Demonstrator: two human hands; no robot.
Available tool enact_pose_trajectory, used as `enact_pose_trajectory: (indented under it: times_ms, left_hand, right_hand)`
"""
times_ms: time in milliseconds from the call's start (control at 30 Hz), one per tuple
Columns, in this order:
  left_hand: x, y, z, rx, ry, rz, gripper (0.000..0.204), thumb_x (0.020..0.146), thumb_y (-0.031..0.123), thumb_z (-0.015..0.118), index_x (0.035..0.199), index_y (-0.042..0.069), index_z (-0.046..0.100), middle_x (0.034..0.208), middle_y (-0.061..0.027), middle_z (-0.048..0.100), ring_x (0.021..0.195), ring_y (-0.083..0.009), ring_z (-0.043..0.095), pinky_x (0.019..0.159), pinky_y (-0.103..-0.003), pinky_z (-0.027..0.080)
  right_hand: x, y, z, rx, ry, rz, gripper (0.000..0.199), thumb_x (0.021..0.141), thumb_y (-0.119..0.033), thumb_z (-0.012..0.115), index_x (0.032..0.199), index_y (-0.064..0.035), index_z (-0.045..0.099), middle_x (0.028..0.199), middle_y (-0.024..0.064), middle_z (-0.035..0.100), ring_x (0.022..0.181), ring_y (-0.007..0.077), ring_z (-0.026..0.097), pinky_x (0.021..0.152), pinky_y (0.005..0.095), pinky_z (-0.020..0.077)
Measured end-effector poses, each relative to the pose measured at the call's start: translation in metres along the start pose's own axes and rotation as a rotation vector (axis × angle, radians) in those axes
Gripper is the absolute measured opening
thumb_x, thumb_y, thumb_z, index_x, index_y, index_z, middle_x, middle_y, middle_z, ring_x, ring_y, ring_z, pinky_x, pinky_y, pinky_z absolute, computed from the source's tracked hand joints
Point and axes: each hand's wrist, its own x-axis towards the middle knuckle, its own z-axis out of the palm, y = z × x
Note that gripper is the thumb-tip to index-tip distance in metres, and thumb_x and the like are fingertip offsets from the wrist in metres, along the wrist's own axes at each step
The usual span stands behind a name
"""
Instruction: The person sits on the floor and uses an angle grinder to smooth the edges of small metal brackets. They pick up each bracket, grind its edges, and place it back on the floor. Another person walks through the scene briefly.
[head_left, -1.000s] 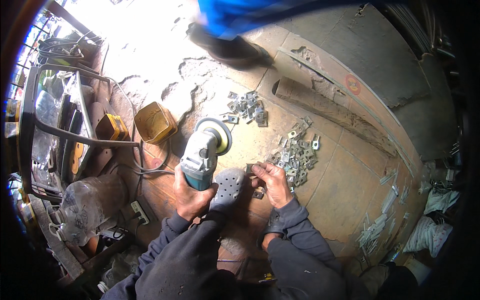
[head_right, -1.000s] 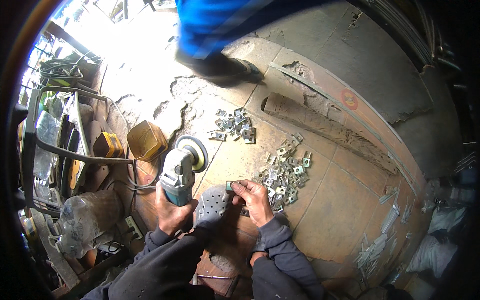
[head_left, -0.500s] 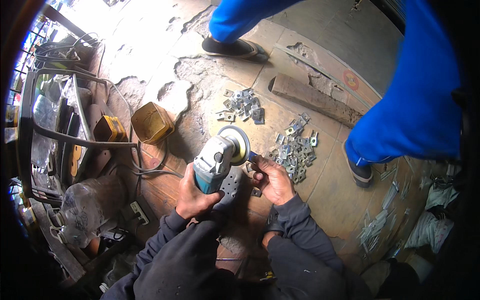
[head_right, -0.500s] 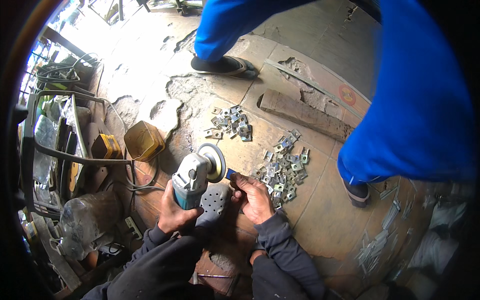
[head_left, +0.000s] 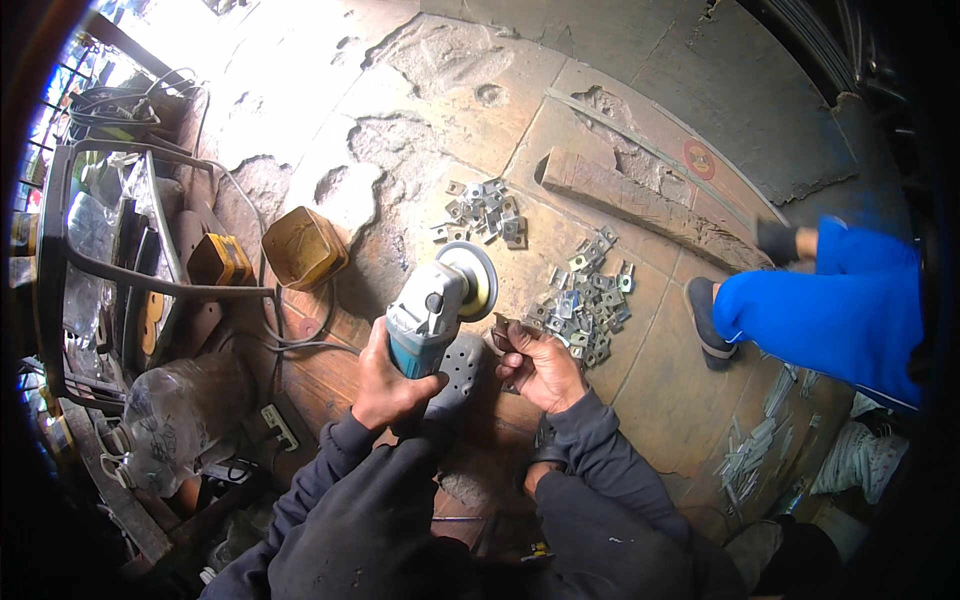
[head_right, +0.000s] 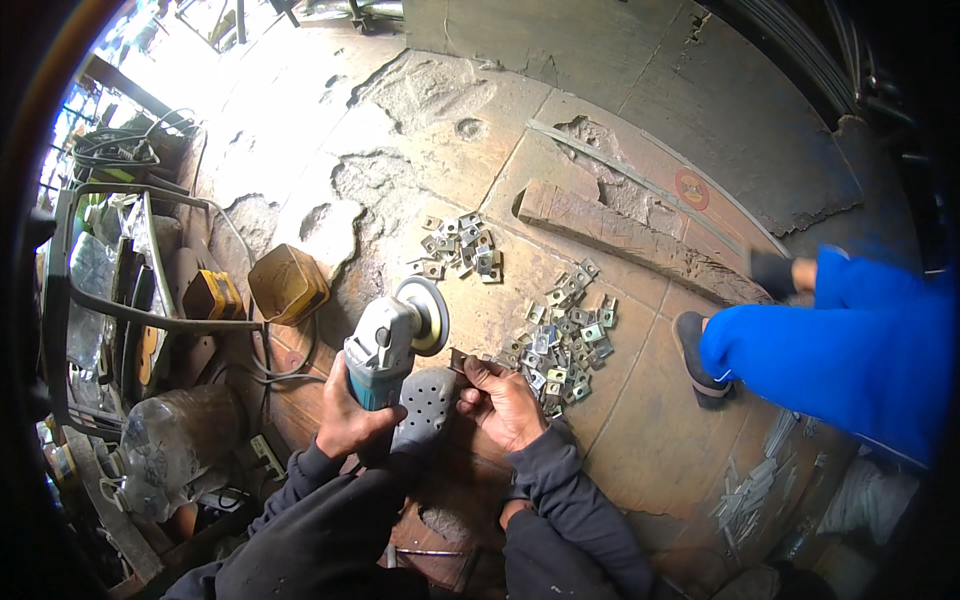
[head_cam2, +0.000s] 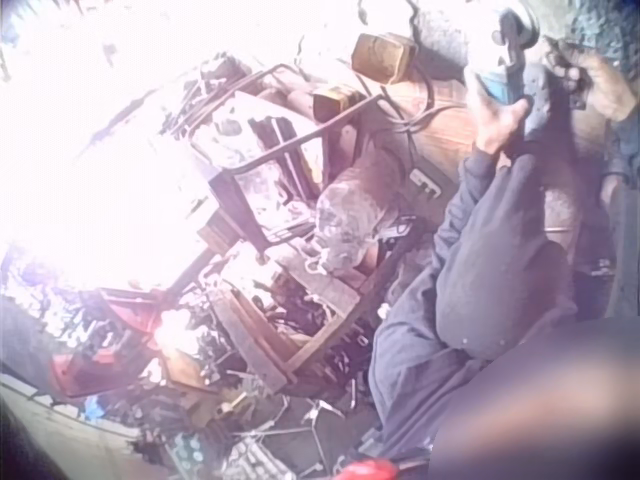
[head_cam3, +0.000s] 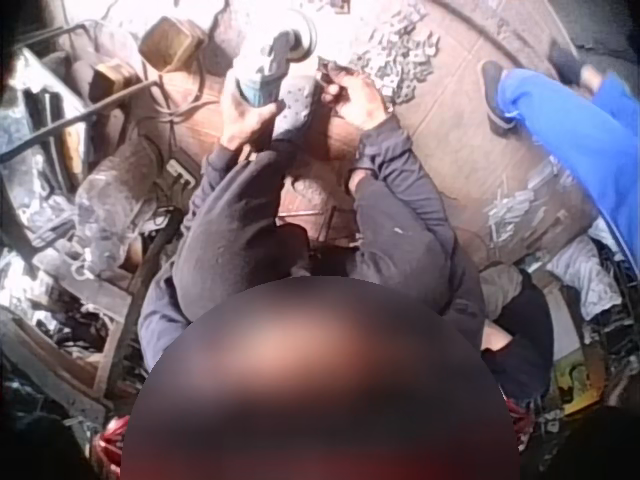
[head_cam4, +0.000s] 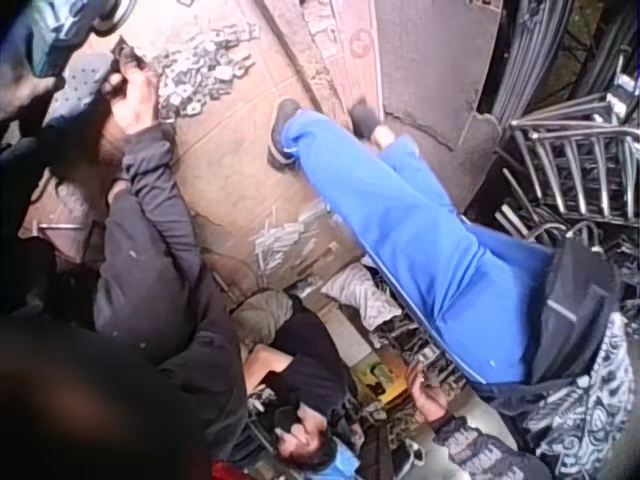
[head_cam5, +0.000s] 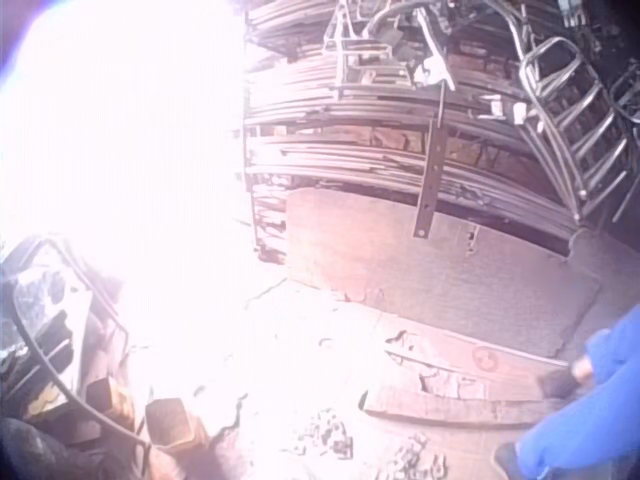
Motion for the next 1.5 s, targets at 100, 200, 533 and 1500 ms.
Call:
enact_pose_trajectory:
  times_ms: [100, 200, 533, 1500]
  left_hand:
    - [-0.002, 0.000, -0.005, -0.007, -0.051, -0.022, 0.080, 0.064, 0.017, 0.090, 0.132, -0.001, 0.053, 0.115, -0.0178, 0.068, 0.107, -0.0277, 0.068, 0.098, -0.040, 0.053]
    - [-0.004, -0.001, -0.001, -0.063, -0.066, -0.048, 0.080, 0.064, 0.017, 0.090, 0.133, -0.002, 0.052, 0.114, -0.0182, 0.068, 0.108, -0.0286, 0.068, 0.099, -0.040, 0.053]
    - [-0.005, -0.001, 0.003, -0.018, -0.035, -0.031, 0.080, 0.065, 0.016, 0.089, 0.133, -0.002, 0.051, 0.113, -0.0205, 0.069, 0.109, -0.0324, 0.070, 0.096, -0.041, 0.054]
    - [-0.009, 0.003, 0.011, 0.109, 0.061, 0.028, 0.084, 0.069, 0.014, 0.089, 0.141, 0.000, 0.049, 0.117, -0.0217, 0.071, 0.110, -0.0334, 0.074, 0.094, -0.040, 0.057]
  right_hand:
    - [0.003, -0.001, 0.001, 0.022, -0.018, 0.011, 0.020, 0.102, -0.024, 0.074, 0.113, -0.0078, 0.071, 0.098, 0.0013, 0.069, 0.071, 0.0077, 0.054, 0.071, 0.0312, 0.0481]
    - [0.003, 0.002, 0.003, 0.050, -0.042, 0.032, 0.020, 0.102, -0.023, 0.074, 0.114, -0.0068, 0.071, 0.095, 0.0007, 0.067, 0.072, 0.0085, 0.055, 0.071, 0.0316, 0.0486]
    - [0.004, 0.008, 0.008, 0.151, -0.105, 0.012, 0.021, 0.104, -0.018, 0.072, 0.118, -0.0030, 0.073, 0.091, 0.0002, 0.064, 0.073, 0.0103, 0.055, 0.072, 0.0310, 0.0503]
    - [0.003, 0.014, 0.011, 0.149, -0.141, -0.046, 0.010, 0.102, -0.017, 0.072, 0.106, -0.0079, 0.071, 0.099, 0.0043, 0.070, 0.079, 0.0125, 0.058, 0.076, 0.0335, 0.0500]
